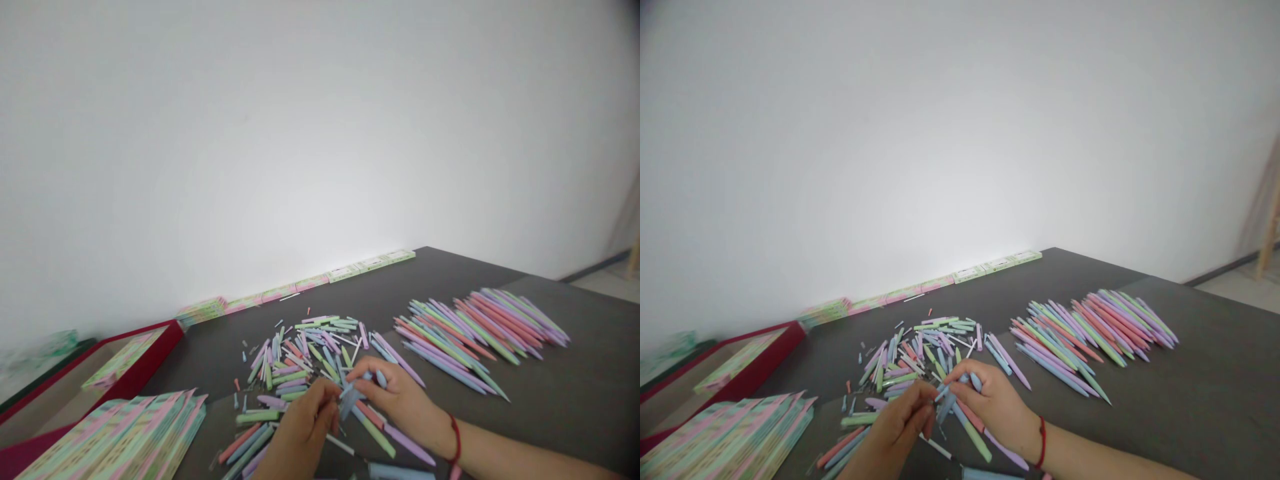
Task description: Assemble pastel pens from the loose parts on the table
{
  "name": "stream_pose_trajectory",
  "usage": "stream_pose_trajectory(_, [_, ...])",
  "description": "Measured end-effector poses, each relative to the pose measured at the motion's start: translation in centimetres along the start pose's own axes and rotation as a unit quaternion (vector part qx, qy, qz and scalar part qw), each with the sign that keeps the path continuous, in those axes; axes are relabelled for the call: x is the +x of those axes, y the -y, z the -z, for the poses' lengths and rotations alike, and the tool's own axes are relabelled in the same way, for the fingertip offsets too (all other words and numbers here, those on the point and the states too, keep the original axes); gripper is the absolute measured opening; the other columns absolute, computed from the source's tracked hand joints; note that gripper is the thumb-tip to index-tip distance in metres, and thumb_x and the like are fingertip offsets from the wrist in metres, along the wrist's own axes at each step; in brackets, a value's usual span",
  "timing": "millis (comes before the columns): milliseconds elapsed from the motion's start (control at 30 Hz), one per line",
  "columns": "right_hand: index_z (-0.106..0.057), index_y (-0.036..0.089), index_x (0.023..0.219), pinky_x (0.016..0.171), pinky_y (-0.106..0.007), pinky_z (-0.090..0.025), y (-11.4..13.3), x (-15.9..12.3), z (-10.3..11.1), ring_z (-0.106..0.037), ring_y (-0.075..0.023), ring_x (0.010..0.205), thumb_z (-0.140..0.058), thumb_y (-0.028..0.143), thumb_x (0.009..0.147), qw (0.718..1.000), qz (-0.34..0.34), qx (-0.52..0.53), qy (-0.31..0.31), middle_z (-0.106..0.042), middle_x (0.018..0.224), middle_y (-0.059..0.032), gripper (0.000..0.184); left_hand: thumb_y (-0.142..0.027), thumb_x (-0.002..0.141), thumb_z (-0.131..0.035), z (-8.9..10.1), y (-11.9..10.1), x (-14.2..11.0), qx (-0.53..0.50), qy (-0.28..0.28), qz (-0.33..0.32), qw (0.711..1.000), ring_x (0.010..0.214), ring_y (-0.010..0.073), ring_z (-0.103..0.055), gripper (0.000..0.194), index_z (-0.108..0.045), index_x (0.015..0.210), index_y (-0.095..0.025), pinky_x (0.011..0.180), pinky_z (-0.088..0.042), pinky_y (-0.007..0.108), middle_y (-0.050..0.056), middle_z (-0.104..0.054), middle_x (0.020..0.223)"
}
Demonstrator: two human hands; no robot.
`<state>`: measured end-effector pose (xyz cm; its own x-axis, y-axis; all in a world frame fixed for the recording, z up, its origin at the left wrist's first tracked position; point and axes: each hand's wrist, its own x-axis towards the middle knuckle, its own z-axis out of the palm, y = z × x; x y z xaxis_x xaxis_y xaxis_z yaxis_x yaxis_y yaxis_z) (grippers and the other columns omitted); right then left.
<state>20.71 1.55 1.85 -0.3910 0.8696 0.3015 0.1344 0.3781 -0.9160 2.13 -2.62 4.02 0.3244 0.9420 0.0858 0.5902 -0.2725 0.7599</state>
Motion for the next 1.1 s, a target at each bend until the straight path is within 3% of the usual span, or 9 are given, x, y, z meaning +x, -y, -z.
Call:
stream_pose_trajectory(67, [-0.064, 0.018, 0.085, 0.059, -0.023, -0.037, -0.1, 0.1, 0.1, -0.047, -0.0124, 0.060, -0.054, 0.033, 0.083, 1.000, -0.003, -0.011, -0.005, -0.055, 0.066, 0.0018, 0.018, -0.018, 0.086, -0.034, -0.1, 0.9, 0.1, 0.013, -0.023, 0.015, 1.000, 0.060, 0.0141, -0.048, 0.013, -0.047, 0.088, -0.021, 0.059, -0.034, 0.024, -0.005, -0.051, 0.062])
stream_pose_trajectory(233, [-0.060, 0.017, 0.075, 0.053, -0.022, -0.034, -1.3, 0.9, 0.0, -0.044, -0.0108, 0.056, -0.053, 0.033, 0.082, 0.999, -0.037, -0.007, -0.021, -0.051, 0.061, 0.0032, 0.019, -0.022, 0.086, -0.037, -0.3, 3.1, 0.3, 0.171, -0.071, 0.068, 0.980, 0.065, 0.0168, -0.052, 0.014, -0.048, 0.077, -0.022, 0.061, -0.032, 0.026, -0.001, -0.058, 0.069])
stream_pose_trajectory(433, [-0.053, 0.017, 0.071, 0.039, -0.021, -0.016, -2.4, 1.5, -0.3, -0.024, -0.0071, 0.038, -0.051, 0.041, 0.081, 0.989, -0.120, 0.087, -0.008, -0.031, 0.042, 0.0101, 0.025, -0.018, 0.086, -0.032, -0.4, 3.0, 0.6, 0.175, -0.064, 0.058, 0.981, 0.067, 0.0163, -0.054, 0.021, -0.051, 0.078, -0.023, 0.061, -0.033, 0.025, -0.001, -0.059, 0.069])
stream_pose_trajectory(600, [-0.053, 0.017, 0.072, 0.038, -0.021, -0.015, -2.2, 1.3, -0.2, -0.023, -0.0066, 0.038, -0.052, 0.044, 0.079, 0.989, -0.110, 0.099, -0.005, -0.031, 0.041, 0.0105, 0.028, -0.009, 0.071, -0.043, -0.8, 2.2, 0.2, 0.237, -0.018, 0.055, 0.970, 0.066, 0.0153, -0.054, 0.022, -0.058, 0.080, -0.022, 0.059, -0.031, 0.024, -0.002, -0.060, 0.071])
stream_pose_trajectory(733, [-0.054, 0.018, 0.072, 0.039, -0.021, -0.014, -2.2, 1.3, -0.3, -0.023, -0.0065, 0.038, -0.054, 0.043, 0.078, 0.988, -0.116, 0.099, 0.000, -0.031, 0.043, 0.0103, 0.026, -0.012, 0.069, -0.046, -1.1, 2.1, 0.1, 0.255, 0.013, 0.055, 0.965, 0.062, 0.0148, -0.052, 0.022, -0.061, 0.082, -0.023, 0.056, -0.029, 0.024, -0.003, -0.058, 0.067])
stream_pose_trajectory(1100, [-0.059, 0.017, 0.074, 0.043, -0.022, -0.022, -2.0, 1.2, -0.1, -0.030, -0.0078, 0.044, -0.055, 0.038, 0.079, 0.995, -0.082, 0.054, -0.009, -0.039, 0.050, 0.0074, 0.021, -0.013, 0.072, -0.050, -1.2, 2.6, 0.6, 0.229, -0.014, 0.084, 0.970, 0.072, 0.0170, -0.055, 0.012, -0.055, 0.079, -0.021, 0.063, -0.034, 0.025, 0.000, -0.061, 0.076])
